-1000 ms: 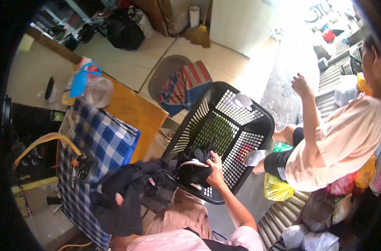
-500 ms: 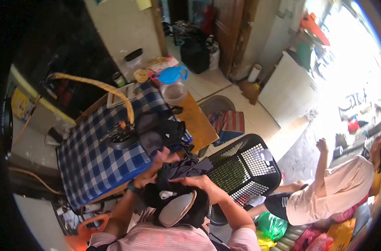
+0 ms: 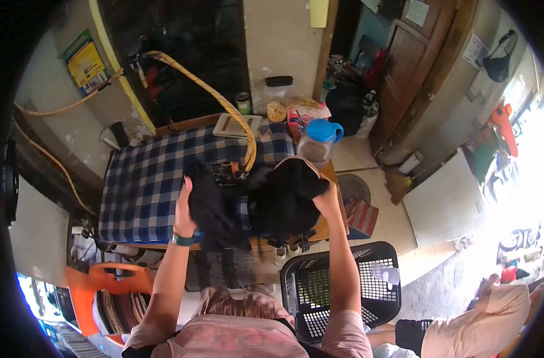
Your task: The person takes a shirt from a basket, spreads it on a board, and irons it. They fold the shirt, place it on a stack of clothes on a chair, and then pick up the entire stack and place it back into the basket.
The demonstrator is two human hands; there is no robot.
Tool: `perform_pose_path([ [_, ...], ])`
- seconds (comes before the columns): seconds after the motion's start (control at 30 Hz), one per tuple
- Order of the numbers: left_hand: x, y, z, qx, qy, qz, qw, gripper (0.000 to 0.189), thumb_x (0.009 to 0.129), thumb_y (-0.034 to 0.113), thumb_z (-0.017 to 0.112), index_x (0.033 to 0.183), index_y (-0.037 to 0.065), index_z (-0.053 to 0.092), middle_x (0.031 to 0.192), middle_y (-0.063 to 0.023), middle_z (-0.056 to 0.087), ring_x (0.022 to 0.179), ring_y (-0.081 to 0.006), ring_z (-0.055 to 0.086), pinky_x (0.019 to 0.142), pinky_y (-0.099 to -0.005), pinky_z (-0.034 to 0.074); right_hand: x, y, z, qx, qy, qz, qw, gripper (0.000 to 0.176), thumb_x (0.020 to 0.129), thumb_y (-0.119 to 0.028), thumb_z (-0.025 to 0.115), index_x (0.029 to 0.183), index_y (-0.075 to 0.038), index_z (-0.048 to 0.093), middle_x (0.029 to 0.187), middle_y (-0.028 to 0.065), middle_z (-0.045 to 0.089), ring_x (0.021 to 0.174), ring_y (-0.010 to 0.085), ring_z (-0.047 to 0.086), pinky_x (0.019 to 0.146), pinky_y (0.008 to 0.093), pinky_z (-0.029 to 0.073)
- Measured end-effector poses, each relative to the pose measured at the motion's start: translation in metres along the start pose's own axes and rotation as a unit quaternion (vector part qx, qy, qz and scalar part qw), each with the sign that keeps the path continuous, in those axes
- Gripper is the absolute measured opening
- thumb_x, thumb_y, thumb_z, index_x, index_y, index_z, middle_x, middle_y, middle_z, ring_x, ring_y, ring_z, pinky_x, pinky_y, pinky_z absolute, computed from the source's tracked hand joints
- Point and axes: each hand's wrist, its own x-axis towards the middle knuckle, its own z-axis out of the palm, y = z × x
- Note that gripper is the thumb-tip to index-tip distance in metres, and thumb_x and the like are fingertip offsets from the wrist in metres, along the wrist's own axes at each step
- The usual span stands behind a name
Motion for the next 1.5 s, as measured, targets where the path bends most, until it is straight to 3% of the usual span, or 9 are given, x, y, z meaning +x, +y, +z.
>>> perform_pose_path([
  [0.17,0.006,0.054,0.002,0.020,-0.023,0.118,0.993,0.046,0.099,0.039,0.051,0.131,0.006,0.052,0.126,-0.0071,0.059,0.112,-0.0206,0.060,0.094,-0.0340,0.050,0.015,0.006,0.067,-0.345,0.202,-0.199,0.895,0.053,0.066,-0.003,0.071,0.118,-0.011,0.063,0.114,0.0131,0.063,0.105,0.0340,0.060,0.086,0.0380,0.050],
  [0.33,0.003,0.109,-0.025,0.029,0.053,0.166,0.984,0.046,0.099,0.036,0.053,0.131,0.004,0.051,0.126,-0.0065,0.059,0.113,-0.0188,0.059,0.095,-0.0329,0.048,-0.007,0.055,0.132,-0.515,-0.094,-0.114,0.844,0.106,0.065,-0.044,0.079,0.152,-0.025,0.021,0.155,0.0235,0.010,0.139,0.0529,0.010,0.108,0.0688,0.011],
  [0.67,0.016,0.231,-0.132,0.240,0.177,0.169,0.939,0.039,0.094,0.028,0.063,0.125,0.005,0.057,0.117,-0.0021,0.063,0.102,-0.0127,0.061,0.089,-0.0273,0.048,0.018,0.043,0.136,-0.468,-0.033,-0.175,0.866,0.059,0.083,-0.038,0.068,0.136,-0.021,0.050,0.138,0.0211,0.042,0.126,0.0413,0.040,0.102,0.0542,0.033],
  [0.77,0.022,0.253,-0.277,0.593,0.348,0.232,0.688,0.050,0.092,0.036,0.064,0.123,-0.002,0.055,0.113,-0.0106,0.065,0.099,-0.0177,0.062,0.083,-0.0294,0.049,0.014,0.039,0.148,-0.518,-0.029,-0.170,0.838,0.063,0.084,-0.041,0.067,0.139,-0.020,0.047,0.139,0.0217,0.041,0.126,0.0417,0.039,0.104,0.0548,0.031],
  [1.03,-0.063,0.196,-0.367,0.634,0.151,0.098,0.752,0.024,0.082,0.024,0.072,0.096,0.006,0.065,0.095,-0.0125,0.064,0.094,-0.0267,0.061,0.078,-0.0352,0.047,0.053,-0.040,0.294,-0.443,-0.006,-0.249,0.862,0.060,0.085,-0.028,0.067,0.138,-0.009,0.045,0.134,0.0183,0.046,0.126,0.0411,0.041,0.106,0.0532,0.031],
  [1.3,-0.040,0.142,-0.404,0.832,0.028,0.132,0.538,0.031,0.086,0.027,0.068,0.112,0.014,0.059,0.116,-0.0082,0.056,0.121,-0.0289,0.042,0.103,-0.0517,0.025,0.094,-0.044,0.413,-0.615,0.041,-0.080,0.783,0.051,0.092,-0.026,0.057,0.137,-0.007,0.042,0.132,0.0244,0.045,0.125,0.0420,0.040,0.104,0.0501,0.031],
  [1.37,-0.027,0.162,-0.402,0.788,0.030,0.167,0.592,0.029,0.091,0.020,0.059,0.117,0.009,0.053,0.110,-0.0115,0.058,0.114,-0.0324,0.049,0.100,-0.0490,0.032,0.064,-0.047,0.470,-0.592,-0.006,-0.059,0.804,0.034,0.088,-0.029,0.060,0.111,-0.004,0.056,0.108,0.0204,0.058,0.101,0.0398,0.054,0.086,0.0483,0.042],
  [1.43,-0.014,0.189,-0.393,0.507,0.097,-0.018,0.856,0.033,0.090,0.014,0.057,0.118,0.004,0.045,0.110,-0.0209,0.059,0.111,-0.0411,0.053,0.093,-0.0479,0.040,0.027,-0.072,0.526,-0.348,-0.182,0.116,0.912,0.041,0.088,-0.043,0.063,0.087,-0.003,0.061,0.078,0.0173,0.061,0.074,0.0310,0.060,0.073,0.0448,0.048],
  [1.5,0.000,0.235,-0.381,0.509,0.097,-0.032,0.855,0.034,0.091,0.010,0.053,0.121,0.001,0.039,0.112,-0.0279,0.056,0.105,-0.0484,0.052,0.087,-0.0449,0.044,0.000,0.012,0.559,-0.210,-0.239,0.106,0.942,0.044,0.091,-0.046,0.060,0.083,-0.002,0.061,0.075,0.0130,0.059,0.071,0.0216,0.057,0.068,0.0379,0.047],
])
